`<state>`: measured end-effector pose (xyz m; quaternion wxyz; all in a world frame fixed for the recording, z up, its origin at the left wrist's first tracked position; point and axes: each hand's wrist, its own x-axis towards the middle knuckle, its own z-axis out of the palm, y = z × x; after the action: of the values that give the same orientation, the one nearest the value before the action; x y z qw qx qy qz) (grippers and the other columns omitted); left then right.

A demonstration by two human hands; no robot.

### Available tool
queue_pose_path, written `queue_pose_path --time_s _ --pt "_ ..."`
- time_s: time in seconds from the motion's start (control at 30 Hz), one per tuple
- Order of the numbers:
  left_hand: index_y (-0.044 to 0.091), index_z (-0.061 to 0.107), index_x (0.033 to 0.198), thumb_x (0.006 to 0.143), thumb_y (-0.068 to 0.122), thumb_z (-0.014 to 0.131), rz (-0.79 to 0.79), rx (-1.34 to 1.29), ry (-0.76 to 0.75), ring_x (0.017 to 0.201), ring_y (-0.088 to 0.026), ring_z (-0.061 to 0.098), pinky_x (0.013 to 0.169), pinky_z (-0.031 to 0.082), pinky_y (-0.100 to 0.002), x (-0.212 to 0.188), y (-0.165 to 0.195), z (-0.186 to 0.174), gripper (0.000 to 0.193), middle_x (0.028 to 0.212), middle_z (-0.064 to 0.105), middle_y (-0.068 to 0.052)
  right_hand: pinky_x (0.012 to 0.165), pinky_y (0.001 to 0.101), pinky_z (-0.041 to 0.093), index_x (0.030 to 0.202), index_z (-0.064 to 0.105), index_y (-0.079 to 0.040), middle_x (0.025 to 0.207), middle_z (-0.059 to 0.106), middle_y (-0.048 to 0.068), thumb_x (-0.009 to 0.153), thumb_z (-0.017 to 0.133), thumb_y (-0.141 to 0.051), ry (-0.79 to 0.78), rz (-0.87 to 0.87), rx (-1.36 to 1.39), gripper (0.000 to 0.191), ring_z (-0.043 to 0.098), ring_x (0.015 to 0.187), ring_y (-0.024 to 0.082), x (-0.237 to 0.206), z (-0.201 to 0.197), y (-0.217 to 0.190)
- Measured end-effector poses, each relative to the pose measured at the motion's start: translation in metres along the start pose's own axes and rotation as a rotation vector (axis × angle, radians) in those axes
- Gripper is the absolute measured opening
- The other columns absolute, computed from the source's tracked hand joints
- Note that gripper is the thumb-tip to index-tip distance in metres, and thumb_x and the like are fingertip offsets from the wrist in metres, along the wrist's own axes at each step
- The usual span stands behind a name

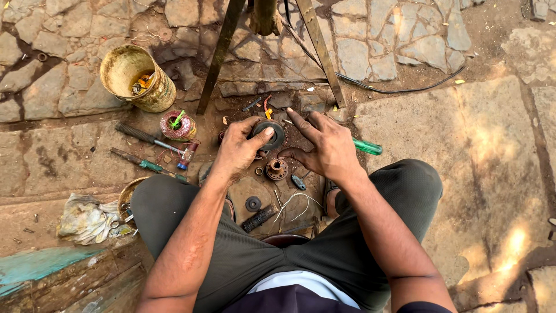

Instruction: The person sits on the ground repairing a cylindrical roller machine mounted on a stand. They use a screwdriver to loosen and work on the hub at the end of the roller drum, then pick up a wheel hub and continue unscrewing and adjusting its parts with a green-handled screwdriver, handling small hardware pieces from the ground.

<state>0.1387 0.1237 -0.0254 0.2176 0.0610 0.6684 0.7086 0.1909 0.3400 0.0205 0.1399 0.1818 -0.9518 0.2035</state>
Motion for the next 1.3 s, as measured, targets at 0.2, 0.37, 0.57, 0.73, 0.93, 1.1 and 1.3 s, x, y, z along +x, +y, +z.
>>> queue_pose_path --time_s 0.2,0.37,0.57,0.73,0.93,1.1,1.3 --pt "-0.001 0.075 0.105 0.097 0.021 0.072 0.065 0.076 0.006 0.079 -0.006 0.066 0.070 0.055 -0.024 0.000 -0.003 0.000 0.024 0.087 0.076 -0.004 0.065 0.0381 0.053 0.145 0.060 -0.016 0.092 0.059 0.006 0.070 0.087 -0.052 -0.025 0.018 -0.076 0.088 0.064 0.080 0.024 0.000 0.002 -0.005" --pt "-0.001 0.076 0.104 0.095 0.020 0.073 0.075 0.116 0.005 0.078 -0.007 0.066 0.070 0.055 -0.025 0.000 -0.005 -0.002 0.023 0.087 0.077 -0.005 0.061 0.0361 0.052 0.143 0.062 -0.017 0.087 0.057 0.004 0.072 0.087 -0.053 0.003 -0.012 -0.104 0.083 0.063 0.076 0.021 0.002 0.004 -0.006" --pt "-0.002 0.076 0.102 0.095 0.018 0.074 0.141 0.178 0.134 0.078 -0.006 0.065 0.070 0.055 -0.026 -0.001 -0.005 0.004 0.022 0.085 0.076 -0.004 0.058 0.0359 0.052 0.141 0.064 -0.015 0.084 0.057 0.004 0.076 0.086 -0.050 0.046 -0.006 -0.118 0.078 0.063 0.070 0.022 0.001 0.012 -0.008" --pt "0.002 0.077 0.100 0.094 0.018 0.074 0.134 0.015 0.258 0.077 -0.008 0.066 0.071 0.053 -0.026 -0.001 -0.010 0.013 0.018 0.085 0.076 -0.002 0.057 0.0360 0.051 0.140 0.064 -0.014 0.088 0.060 0.006 0.084 0.082 -0.047 0.134 0.019 -0.150 0.068 0.064 0.072 0.022 -0.002 0.027 -0.013" --pt "0.000 0.078 0.099 0.097 0.015 0.074 0.172 -0.190 0.503 0.077 -0.011 0.064 0.071 0.052 -0.028 0.009 -0.034 0.028 0.016 0.087 0.073 -0.005 0.052 0.0375 0.050 0.141 0.065 -0.008 0.082 0.058 0.008 0.095 0.074 -0.038 0.110 0.111 -0.183 0.056 0.063 0.067 0.021 -0.009 0.055 -0.017" --pt "0.002 0.076 0.105 0.098 0.014 0.073 0.214 -0.360 0.597 0.087 -0.010 0.066 0.078 0.054 -0.027 0.017 -0.048 0.042 0.015 0.098 0.075 -0.005 0.054 0.0385 0.051 0.135 0.065 -0.005 0.085 0.060 0.009 0.098 0.071 -0.033 0.129 0.118 -0.126 0.046 0.065 0.069 0.023 -0.015 0.077 -0.032" --pt "0.005 0.075 0.112 0.095 0.015 0.074 0.188 -0.427 0.530 0.091 -0.012 0.070 0.083 0.058 -0.028 0.021 -0.038 0.029 0.020 0.102 0.077 -0.004 0.056 0.0364 0.054 0.125 0.074 -0.008 0.088 0.071 0.012 0.098 0.074 -0.032 0.199 0.227 0.064 0.037 0.067 0.065 0.021 -0.008 0.058 -0.015"
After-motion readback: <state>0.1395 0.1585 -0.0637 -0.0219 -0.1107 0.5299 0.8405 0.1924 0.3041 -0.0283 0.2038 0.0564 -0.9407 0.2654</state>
